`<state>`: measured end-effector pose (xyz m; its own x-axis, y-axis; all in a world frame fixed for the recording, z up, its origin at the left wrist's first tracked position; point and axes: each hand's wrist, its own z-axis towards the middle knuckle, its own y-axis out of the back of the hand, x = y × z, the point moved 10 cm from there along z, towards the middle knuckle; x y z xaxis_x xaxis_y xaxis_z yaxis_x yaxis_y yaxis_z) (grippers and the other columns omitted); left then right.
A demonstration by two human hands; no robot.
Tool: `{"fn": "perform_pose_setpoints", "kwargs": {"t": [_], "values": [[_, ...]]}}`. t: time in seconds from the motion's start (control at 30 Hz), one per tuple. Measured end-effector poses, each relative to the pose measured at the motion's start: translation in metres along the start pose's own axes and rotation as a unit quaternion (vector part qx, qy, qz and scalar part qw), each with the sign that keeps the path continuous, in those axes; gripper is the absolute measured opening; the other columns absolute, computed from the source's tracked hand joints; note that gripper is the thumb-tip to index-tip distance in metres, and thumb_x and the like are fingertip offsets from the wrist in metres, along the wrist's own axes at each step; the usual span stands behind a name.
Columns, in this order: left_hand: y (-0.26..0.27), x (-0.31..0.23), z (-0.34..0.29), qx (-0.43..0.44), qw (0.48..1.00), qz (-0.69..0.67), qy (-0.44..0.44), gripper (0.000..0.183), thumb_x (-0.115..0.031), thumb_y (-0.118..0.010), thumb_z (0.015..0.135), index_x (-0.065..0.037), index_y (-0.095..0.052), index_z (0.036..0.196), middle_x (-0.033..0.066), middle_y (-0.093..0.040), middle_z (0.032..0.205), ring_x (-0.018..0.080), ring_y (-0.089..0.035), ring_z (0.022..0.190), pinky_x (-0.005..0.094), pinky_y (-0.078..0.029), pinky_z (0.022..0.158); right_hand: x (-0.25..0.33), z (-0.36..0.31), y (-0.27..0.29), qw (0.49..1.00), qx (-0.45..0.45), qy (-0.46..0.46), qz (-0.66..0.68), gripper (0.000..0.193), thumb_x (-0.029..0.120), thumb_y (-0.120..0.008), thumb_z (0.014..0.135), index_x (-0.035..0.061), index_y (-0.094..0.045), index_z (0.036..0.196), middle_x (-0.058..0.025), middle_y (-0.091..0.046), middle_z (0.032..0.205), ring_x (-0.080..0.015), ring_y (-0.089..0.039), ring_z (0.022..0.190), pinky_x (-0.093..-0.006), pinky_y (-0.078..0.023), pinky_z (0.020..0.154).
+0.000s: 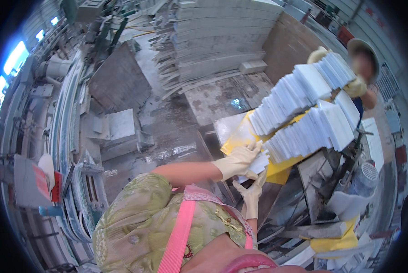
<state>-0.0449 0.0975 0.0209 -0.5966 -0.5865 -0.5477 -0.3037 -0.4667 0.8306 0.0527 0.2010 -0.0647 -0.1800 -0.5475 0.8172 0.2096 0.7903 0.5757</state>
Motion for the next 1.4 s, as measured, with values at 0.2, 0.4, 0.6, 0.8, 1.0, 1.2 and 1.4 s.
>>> {"fn": "perform_pose_setpoints", "kwargs": {"t": [0.2, 0.4, 0.6, 0.8, 1.0, 1.2, 1.4], "values": [[0.003, -0.001, 0.001, 0.013, 1.000, 0.002, 0.004, 0.119, -0.047, -0.090, 0.059, 0.002, -0.033, 0.151, 0.0293, -0.046, 0.133, 0.0473, -0.053, 0.120, 0.0482, -0.047, 0.098, -0.017, 0.010, -0.007, 0.992, 0.085, -0.088, -0.025, 0.161, 0.050, -0.098, 0.044, 0.0045, 0.002, 0.161, -0.0236, -0.015, 0.165, -0.0435, -0.016, 0.152, -0.0419, -0.022, 0.123], [0.004, -0.002, 0.002, 0.056, 0.998, -0.013, 0.040, 0.114, -0.047, -0.087, 0.061, -0.002, -0.031, 0.150, 0.0281, -0.046, 0.137, 0.0469, -0.053, 0.121, 0.0489, -0.046, 0.101, -0.005, 0.007, -0.009, 0.987, -0.006, 0.017, -0.162, 0.156, 0.064, -0.092, 0.043, -0.0070, -0.012, 0.157, -0.0260, -0.030, 0.159, -0.0465, -0.019, 0.151, -0.0424, -0.025, 0.123], [0.015, -0.010, 0.004, 0.041, 0.998, 0.021, 0.052, 0.117, -0.048, -0.083, 0.061, 0.001, -0.028, 0.151, 0.0283, -0.049, 0.135, 0.0458, -0.054, 0.122, 0.0483, -0.048, 0.101, 0.003, 0.005, -0.002, 0.984, -0.040, 0.053, -0.163, 0.136, 0.055, -0.090, 0.052, 0.0014, -0.023, 0.157, -0.0199, -0.042, 0.154, -0.0445, -0.031, 0.146, -0.0504, -0.021, 0.124], [0.019, -0.024, 0.008, 0.071, 0.986, 0.137, 0.065, 0.126, -0.057, -0.082, 0.059, 0.008, -0.027, 0.151, 0.0297, -0.057, 0.122, 0.0437, -0.061, 0.114, 0.0460, -0.051, 0.096, 0.025, 0.006, 0.007, 0.989, -0.034, 0.106, -0.097, 0.134, 0.045, -0.093, 0.051, 0.0011, -0.023, 0.156, -0.0221, -0.036, 0.155, -0.0420, -0.031, 0.144, -0.0492, -0.022, 0.122], [0.000, -0.024, 0.014, 0.162, 0.963, 0.149, 0.156, 0.134, -0.046, -0.086, 0.055, 0.010, -0.015, 0.154, 0.0299, -0.052, 0.128, 0.0477, -0.057, 0.118, 0.0637, -0.049, 0.088, 0.011, 0.017, 0.007, 0.990, -0.023, 0.076, -0.121, 0.143, 0.040, -0.098, 0.047, 0.0010, -0.016, 0.158, -0.0250, -0.036, 0.153, -0.0442, -0.033, 0.142, -0.0486, -0.029, 0.119], [0.002, -0.027, 0.016, 0.112, 0.957, 0.177, 0.200, 0.120, -0.041, -0.086, 0.057, 0.006, -0.026, 0.149, 0.0305, -0.056, 0.124, 0.0439, -0.059, 0.115, 0.0586, -0.049, 0.089, 0.011, 0.024, 0.004, 0.990, -0.005, 0.066, -0.121, 0.146, 0.044, -0.098, 0.046, 0.0019, -0.014, 0.159, -0.0256, -0.041, 0.150, -0.0424, -0.035, 0.141, -0.0462, -0.029, 0.118], [0.016, -0.031, 0.012, 0.051, 0.976, 0.126, 0.173, 0.109, -0.039, -0.086, 0.058, 0.001, -0.037, 0.145, 0.0250, -0.064, 0.115, 0.0411, -0.062, 0.110, 0.0470, -0.051, 0.092, 0.022, 0.014, 0.014, 0.995, -0.026, 0.081, -0.055, 0.143, 0.040, -0.097, 0.050, 0.0013, -0.014, 0.159, -0.0256, -0.037, 0.153, -0.0414, -0.035, 0.142, -0.0437, -0.029, 0.119]]}}
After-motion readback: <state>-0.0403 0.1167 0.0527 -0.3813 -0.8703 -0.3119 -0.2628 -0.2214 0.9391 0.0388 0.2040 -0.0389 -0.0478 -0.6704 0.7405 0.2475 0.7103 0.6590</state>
